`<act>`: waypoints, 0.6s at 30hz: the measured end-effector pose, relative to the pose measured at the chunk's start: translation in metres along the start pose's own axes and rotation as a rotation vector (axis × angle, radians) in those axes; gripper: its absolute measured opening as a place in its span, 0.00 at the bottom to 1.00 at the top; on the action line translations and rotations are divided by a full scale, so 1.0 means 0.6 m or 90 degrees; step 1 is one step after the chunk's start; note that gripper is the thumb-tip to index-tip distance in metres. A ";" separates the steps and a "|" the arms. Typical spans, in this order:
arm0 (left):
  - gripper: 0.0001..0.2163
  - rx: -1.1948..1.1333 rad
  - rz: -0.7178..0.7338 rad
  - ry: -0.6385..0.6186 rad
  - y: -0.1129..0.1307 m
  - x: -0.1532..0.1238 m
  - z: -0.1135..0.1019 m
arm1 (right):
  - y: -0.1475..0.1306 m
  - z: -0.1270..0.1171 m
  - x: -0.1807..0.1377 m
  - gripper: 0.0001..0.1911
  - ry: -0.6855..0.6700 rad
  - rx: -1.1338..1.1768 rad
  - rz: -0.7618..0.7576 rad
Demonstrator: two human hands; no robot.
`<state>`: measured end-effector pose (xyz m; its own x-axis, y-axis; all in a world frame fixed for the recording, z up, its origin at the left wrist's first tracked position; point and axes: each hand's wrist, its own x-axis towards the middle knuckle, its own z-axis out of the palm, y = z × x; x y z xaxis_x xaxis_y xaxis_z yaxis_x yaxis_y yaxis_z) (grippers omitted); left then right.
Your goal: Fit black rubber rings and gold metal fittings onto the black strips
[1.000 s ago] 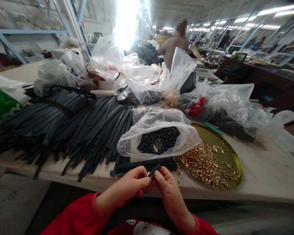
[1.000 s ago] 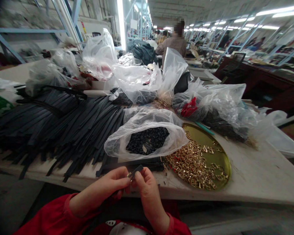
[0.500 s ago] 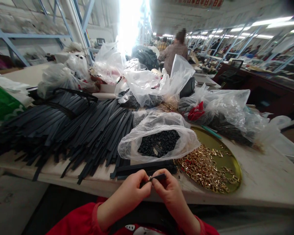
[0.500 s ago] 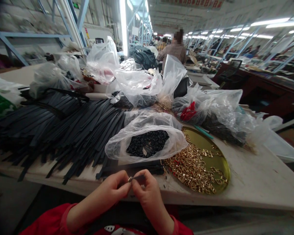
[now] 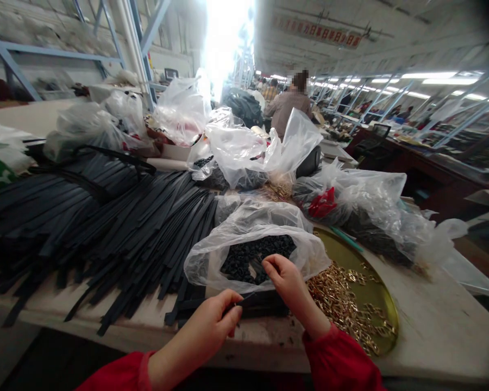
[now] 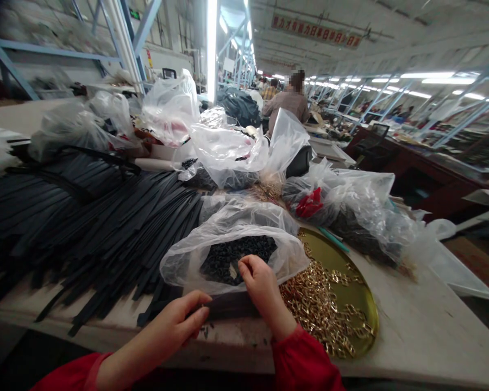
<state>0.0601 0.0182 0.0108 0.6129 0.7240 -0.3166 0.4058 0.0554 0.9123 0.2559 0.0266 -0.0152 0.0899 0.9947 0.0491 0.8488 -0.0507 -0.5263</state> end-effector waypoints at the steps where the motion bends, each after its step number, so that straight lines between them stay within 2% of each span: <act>1: 0.09 -0.009 -0.008 0.009 -0.001 0.004 -0.001 | 0.008 0.007 0.023 0.09 0.008 -0.046 0.011; 4: 0.08 -0.040 -0.018 0.019 -0.005 0.011 -0.006 | 0.019 0.037 0.070 0.05 0.016 -0.115 0.040; 8: 0.08 -0.077 -0.031 0.029 -0.007 0.009 -0.012 | 0.027 0.060 0.085 0.06 0.022 -0.133 0.065; 13: 0.11 -0.118 -0.031 0.047 -0.005 0.009 -0.013 | 0.025 0.036 0.071 0.08 0.010 -0.048 0.071; 16: 0.11 -0.124 -0.004 0.092 -0.001 0.005 -0.018 | -0.005 0.015 0.040 0.03 -0.027 0.057 0.037; 18: 0.11 -0.124 0.013 0.125 0.006 -0.002 -0.022 | -0.033 0.004 0.008 0.04 -0.072 0.168 0.018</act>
<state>0.0518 0.0268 0.0179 0.4690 0.8444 -0.2589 0.2454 0.1570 0.9566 0.2383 0.0325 -0.0067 0.0402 0.9977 -0.0551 0.6809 -0.0677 -0.7293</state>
